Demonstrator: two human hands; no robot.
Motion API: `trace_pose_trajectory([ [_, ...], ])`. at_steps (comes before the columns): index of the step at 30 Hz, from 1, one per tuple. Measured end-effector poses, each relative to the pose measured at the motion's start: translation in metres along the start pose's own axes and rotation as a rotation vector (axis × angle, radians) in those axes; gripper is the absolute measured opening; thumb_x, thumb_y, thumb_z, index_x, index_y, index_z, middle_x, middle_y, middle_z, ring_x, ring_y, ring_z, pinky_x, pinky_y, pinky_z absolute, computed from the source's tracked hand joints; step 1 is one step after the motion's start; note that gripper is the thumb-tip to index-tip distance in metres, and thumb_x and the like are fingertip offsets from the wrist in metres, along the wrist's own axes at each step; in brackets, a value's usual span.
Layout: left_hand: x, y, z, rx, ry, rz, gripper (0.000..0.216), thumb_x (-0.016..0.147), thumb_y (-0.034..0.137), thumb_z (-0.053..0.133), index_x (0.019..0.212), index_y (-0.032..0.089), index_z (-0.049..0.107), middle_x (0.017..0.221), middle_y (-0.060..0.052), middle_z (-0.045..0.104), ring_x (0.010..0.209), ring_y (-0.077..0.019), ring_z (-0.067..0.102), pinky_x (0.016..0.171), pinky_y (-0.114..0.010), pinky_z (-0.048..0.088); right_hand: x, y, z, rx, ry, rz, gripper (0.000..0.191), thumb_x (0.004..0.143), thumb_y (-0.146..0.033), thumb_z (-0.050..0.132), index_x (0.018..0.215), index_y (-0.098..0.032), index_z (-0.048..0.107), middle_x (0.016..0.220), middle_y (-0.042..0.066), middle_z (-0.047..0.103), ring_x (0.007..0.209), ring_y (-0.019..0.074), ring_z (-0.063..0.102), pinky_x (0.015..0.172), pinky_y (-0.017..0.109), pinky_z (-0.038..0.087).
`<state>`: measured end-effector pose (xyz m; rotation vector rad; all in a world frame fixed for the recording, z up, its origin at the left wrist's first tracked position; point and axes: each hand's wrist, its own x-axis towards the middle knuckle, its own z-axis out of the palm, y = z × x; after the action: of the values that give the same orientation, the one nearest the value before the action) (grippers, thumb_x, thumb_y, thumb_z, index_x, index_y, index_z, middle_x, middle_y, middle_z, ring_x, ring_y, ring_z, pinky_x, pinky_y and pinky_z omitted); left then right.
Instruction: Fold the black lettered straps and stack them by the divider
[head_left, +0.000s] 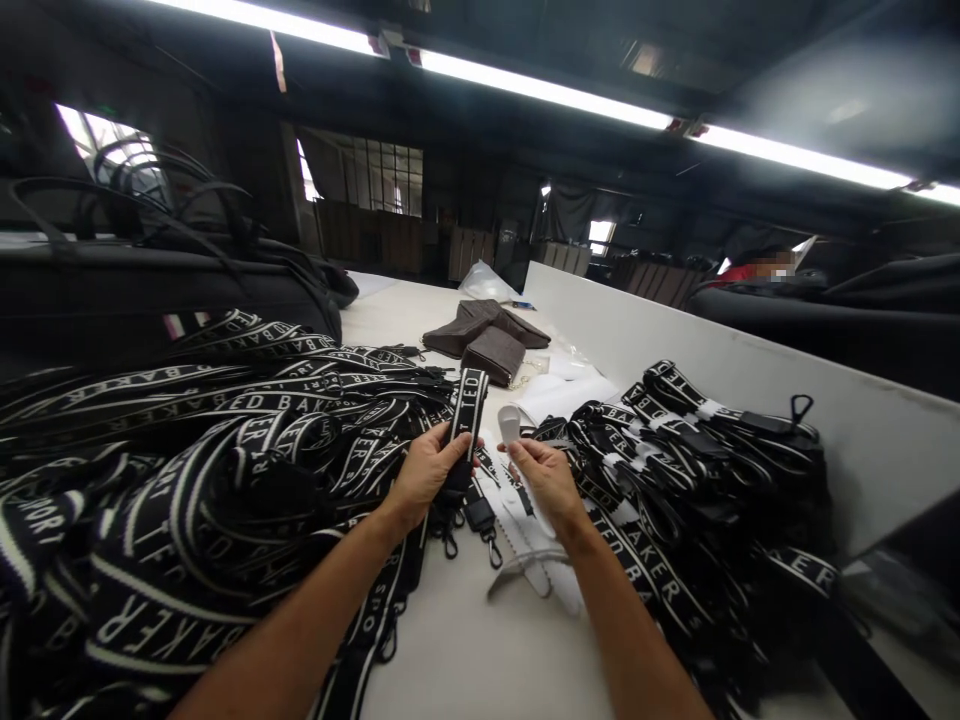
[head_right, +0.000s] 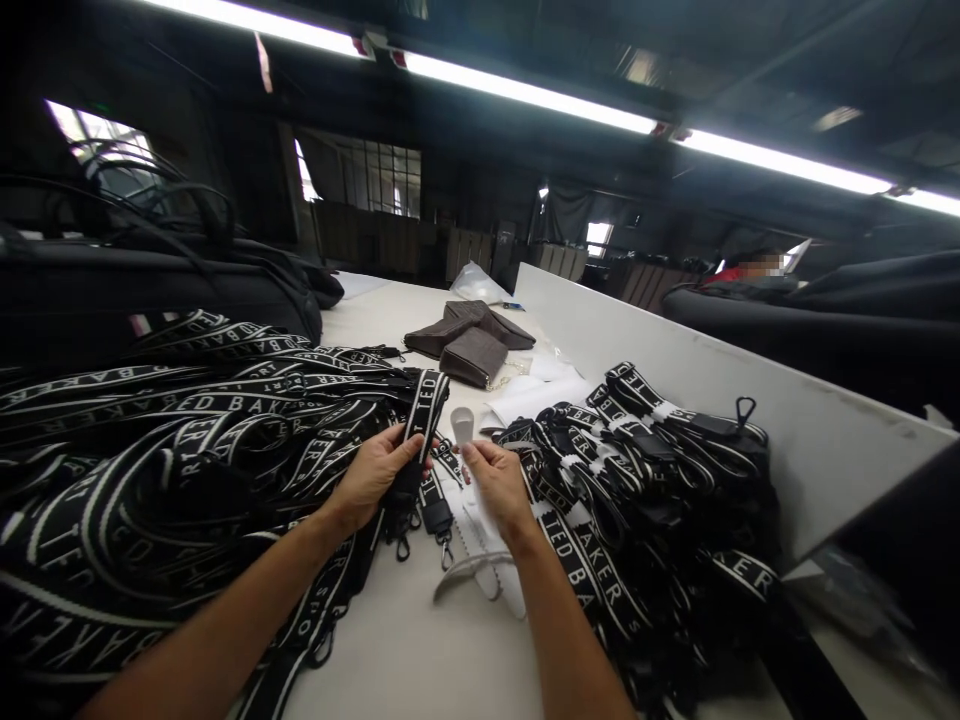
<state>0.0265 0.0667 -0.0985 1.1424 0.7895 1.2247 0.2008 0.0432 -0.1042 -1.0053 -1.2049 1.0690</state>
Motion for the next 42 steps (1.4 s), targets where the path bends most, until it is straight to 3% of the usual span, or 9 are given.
trace_pose_trajectory([
  [9, -0.005, 0.0, 0.003, 0.089, 0.012, 0.016, 0.038, 0.067, 0.034, 0.081, 0.093, 0.015, 0.061, 0.07, 0.001, 0.067, 0.056, -0.0102, 0.058, 0.055, -0.02, 0.048, 0.003, 0.016, 0.0, -0.12, -0.2, 0.105, 0.039, 0.068, -0.05, 0.072, 0.071, -0.012, 0.072, 0.053, -0.003, 0.051, 0.052, 0.0085, 0.035, 0.053, 0.024, 0.025],
  [12, -0.003, -0.002, 0.0, 0.19, 0.048, 0.076, 0.036, 0.069, 0.034, 0.079, 0.094, 0.016, 0.062, 0.075, -0.001, 0.069, 0.062, -0.0123, 0.061, 0.06, -0.021, 0.05, 0.003, 0.018, 0.002, -0.086, -0.07, 0.083, 0.035, 0.065, -0.046, 0.076, 0.077, -0.013, 0.072, 0.062, 0.0, 0.06, 0.057, 0.0108, 0.045, 0.056, 0.025, 0.034],
  [15, 0.001, -0.006, -0.002, 0.331, 0.119, 0.207, 0.038, 0.068, 0.033, 0.08, 0.098, 0.016, 0.064, 0.09, -0.004, 0.072, 0.075, -0.0155, 0.065, 0.071, -0.025, 0.052, 0.001, 0.015, 0.006, -0.166, 0.182, -0.096, 0.028, 0.064, -0.04, 0.079, 0.076, -0.016, 0.07, 0.072, 0.002, 0.065, 0.066, 0.0143, 0.053, 0.064, 0.027, 0.041],
  [17, 0.001, -0.009, -0.002, 0.401, 0.13, 0.255, 0.037, 0.067, 0.033, 0.079, 0.097, 0.016, 0.065, 0.09, -0.004, 0.072, 0.077, -0.0162, 0.064, 0.072, -0.026, 0.052, -0.002, 0.011, 0.01, -0.15, 0.195, -0.129, 0.026, 0.065, -0.04, 0.078, 0.071, -0.016, 0.071, 0.07, 0.002, 0.066, 0.066, 0.0146, 0.054, 0.066, 0.028, 0.042],
  [20, -0.001, -0.013, 0.001, 0.428, 0.074, 0.263, 0.029, 0.067, 0.032, 0.079, 0.087, 0.014, 0.068, 0.079, -0.002, 0.07, 0.07, -0.015, 0.062, 0.068, -0.024, 0.05, -0.006, 0.006, 0.018, 0.035, 0.084, 0.019, 0.031, 0.062, -0.043, 0.08, 0.07, -0.014, 0.074, 0.065, 0.003, 0.066, 0.06, 0.0131, 0.052, 0.059, 0.027, 0.04],
  [26, -0.005, -0.018, 0.004, 0.422, 0.014, 0.246, 0.022, 0.068, 0.03, 0.077, 0.078, 0.013, 0.069, 0.071, -0.001, 0.067, 0.064, -0.0126, 0.057, 0.062, -0.022, 0.046, -0.008, 0.001, 0.023, 0.322, 0.127, 0.305, 0.039, 0.041, -0.039, 0.09, 0.062, -0.012, 0.073, 0.059, 0.003, 0.064, 0.056, 0.0102, 0.053, 0.06, 0.027, 0.045],
  [29, -0.005, -0.019, 0.002, 0.486, -0.008, 0.318, 0.017, 0.071, 0.028, 0.074, 0.077, 0.014, 0.069, 0.071, 0.0, 0.065, 0.063, -0.0122, 0.056, 0.061, -0.022, 0.045, -0.009, 0.001, 0.02, 0.342, 0.116, 0.338, 0.035, 0.042, -0.035, 0.09, 0.06, -0.011, 0.072, 0.058, 0.002, 0.065, 0.057, 0.0099, 0.055, 0.063, 0.027, 0.049],
  [36, -0.004, -0.014, -0.002, 0.734, -0.105, 0.686, 0.009, 0.079, 0.015, 0.063, 0.075, 0.016, 0.07, 0.08, -0.003, 0.065, 0.072, -0.0139, 0.06, 0.068, -0.023, 0.046, -0.009, 0.006, 0.014, 0.401, 0.082, 0.372, 0.028, 0.04, -0.019, 0.088, 0.059, -0.012, 0.068, 0.059, 0.001, 0.065, 0.057, 0.0092, 0.056, 0.065, 0.025, 0.051],
  [42, -0.005, -0.013, 0.0, 0.753, -0.107, 0.661, 0.012, 0.079, 0.016, 0.061, 0.077, 0.019, 0.072, 0.082, -0.004, 0.067, 0.073, -0.0159, 0.062, 0.069, -0.024, 0.048, -0.007, 0.004, 0.011, 0.405, 0.1, 0.396, 0.027, 0.042, -0.013, 0.084, 0.062, -0.012, 0.066, 0.058, 0.002, 0.065, 0.054, 0.0091, 0.055, 0.053, 0.021, 0.046],
])
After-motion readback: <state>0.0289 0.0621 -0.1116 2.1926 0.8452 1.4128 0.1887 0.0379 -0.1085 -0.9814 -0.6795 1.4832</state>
